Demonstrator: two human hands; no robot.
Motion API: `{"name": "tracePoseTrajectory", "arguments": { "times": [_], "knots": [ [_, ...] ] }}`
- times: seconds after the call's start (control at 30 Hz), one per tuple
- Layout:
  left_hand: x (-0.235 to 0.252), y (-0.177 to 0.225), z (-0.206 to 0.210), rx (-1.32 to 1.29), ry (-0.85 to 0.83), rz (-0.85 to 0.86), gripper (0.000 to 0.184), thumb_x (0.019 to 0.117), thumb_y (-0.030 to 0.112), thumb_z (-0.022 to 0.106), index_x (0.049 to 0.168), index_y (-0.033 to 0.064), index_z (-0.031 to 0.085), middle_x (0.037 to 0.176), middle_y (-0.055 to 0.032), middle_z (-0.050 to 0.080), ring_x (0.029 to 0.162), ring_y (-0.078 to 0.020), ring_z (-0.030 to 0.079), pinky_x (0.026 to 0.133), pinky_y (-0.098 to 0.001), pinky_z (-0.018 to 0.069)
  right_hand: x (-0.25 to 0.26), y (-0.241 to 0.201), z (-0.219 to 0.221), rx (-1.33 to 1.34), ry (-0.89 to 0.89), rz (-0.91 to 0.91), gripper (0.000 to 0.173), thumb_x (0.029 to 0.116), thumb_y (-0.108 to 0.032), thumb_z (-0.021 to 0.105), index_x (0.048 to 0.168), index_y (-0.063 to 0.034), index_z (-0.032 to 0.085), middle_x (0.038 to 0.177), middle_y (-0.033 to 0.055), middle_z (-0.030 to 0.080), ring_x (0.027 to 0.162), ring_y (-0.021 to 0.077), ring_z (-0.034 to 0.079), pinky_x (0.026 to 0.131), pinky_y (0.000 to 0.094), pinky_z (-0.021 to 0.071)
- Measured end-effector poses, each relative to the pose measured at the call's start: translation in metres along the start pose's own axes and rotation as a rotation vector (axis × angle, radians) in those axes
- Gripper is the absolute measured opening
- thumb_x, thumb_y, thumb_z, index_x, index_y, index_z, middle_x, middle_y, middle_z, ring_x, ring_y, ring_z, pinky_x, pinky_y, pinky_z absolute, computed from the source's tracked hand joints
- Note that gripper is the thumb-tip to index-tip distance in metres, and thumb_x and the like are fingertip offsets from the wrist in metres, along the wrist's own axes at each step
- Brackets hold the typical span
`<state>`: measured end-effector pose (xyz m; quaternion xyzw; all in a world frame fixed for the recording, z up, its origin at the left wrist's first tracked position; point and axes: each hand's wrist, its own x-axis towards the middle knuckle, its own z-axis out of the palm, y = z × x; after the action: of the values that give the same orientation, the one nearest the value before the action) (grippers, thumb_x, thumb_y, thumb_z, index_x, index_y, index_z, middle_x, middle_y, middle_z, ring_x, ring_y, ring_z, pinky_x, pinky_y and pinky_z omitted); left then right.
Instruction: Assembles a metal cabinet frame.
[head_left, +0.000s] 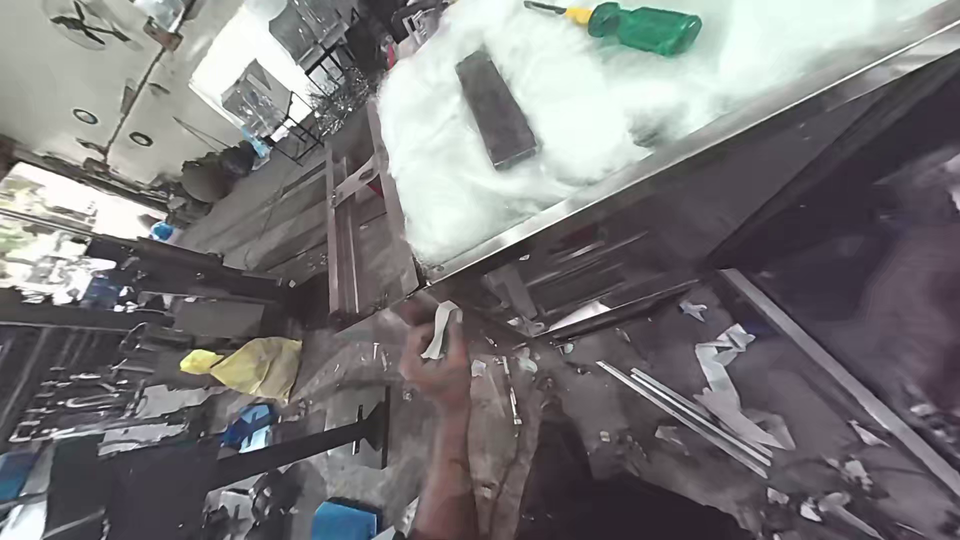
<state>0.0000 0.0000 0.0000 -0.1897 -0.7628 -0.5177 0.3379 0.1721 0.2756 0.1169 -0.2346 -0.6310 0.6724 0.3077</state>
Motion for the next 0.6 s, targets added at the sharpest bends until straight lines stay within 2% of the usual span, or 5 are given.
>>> {"name": "tracePoseTrajectory", "arguments": {
  "times": [0.07,0.13,0.2,0.3,0.6],
  "knots": [
    [-0.001,-0.001,-0.001,-0.031,-0.018,-0.008,0.017,0.0792,0.001,0.080,0.085,-0.0041,0.066,0.074,-0.0067,0.071,0.064,-0.0158,0.073,0.062,-0.0336,0.0662,-0.049,0.072,-0.009,0.115,-0.146,-0.006,0.046,0.1041,-0.061,0.041,0.108,-0.0200,0.063,0.063,-0.0111,0.057,0.044,0.0016,0.050,0.039,0.0202,0.0429],
    [-0.001,-0.001,-0.001,-0.034,-0.021,-0.025,0.017,0.0800,0.001,0.080,0.086,-0.0037,0.065,0.073,-0.0075,0.071,0.064,-0.0180,0.073,0.061,-0.0357,0.0663,-0.089,0.133,-0.003,0.114,-0.167,-0.006,0.045,0.1038,-0.057,0.048,0.120,-0.0180,0.064,0.074,-0.0061,0.062,0.053,0.0040,0.056,0.046,0.0252,0.0501],
    [-0.001,0.001,-0.003,-0.012,-0.018,-0.038,0.017,0.0801,0.002,0.079,0.085,-0.0027,0.064,0.073,-0.0071,0.071,0.063,-0.0179,0.073,0.061,-0.0358,0.0665,-0.102,0.127,0.024,-0.083,-0.169,0.253,0.040,0.1045,-0.057,0.045,0.112,-0.0187,0.054,0.074,-0.0084,0.056,0.057,0.0033,0.054,0.054,0.0269,0.0529],
    [0.000,0.004,-0.002,0.018,0.005,-0.044,0.017,0.0789,0.003,0.080,0.087,-0.0001,0.065,0.074,-0.0032,0.071,0.067,-0.0138,0.072,0.065,-0.0324,0.0659,-0.101,0.168,0.049,0.000,-0.328,0.142,0.056,0.1075,-0.051,0.043,0.111,0.0019,0.059,0.075,0.0034,0.058,0.057,0.0079,0.054,0.050,0.0298,0.0507],
    [0.002,0.004,-0.005,-0.044,-0.038,0.000,0.017,0.0805,-0.001,0.079,0.090,0.0057,0.066,0.079,0.0004,0.072,0.070,-0.0116,0.072,0.065,-0.0303,0.0650,-0.042,0.156,0.134,0.199,-0.575,0.073,0.049,0.1073,-0.059,0.031,0.110,-0.0174,0.056,0.068,-0.0075,0.049,0.051,0.0037,0.050,0.042,0.0254,0.0460]
  ]
}}
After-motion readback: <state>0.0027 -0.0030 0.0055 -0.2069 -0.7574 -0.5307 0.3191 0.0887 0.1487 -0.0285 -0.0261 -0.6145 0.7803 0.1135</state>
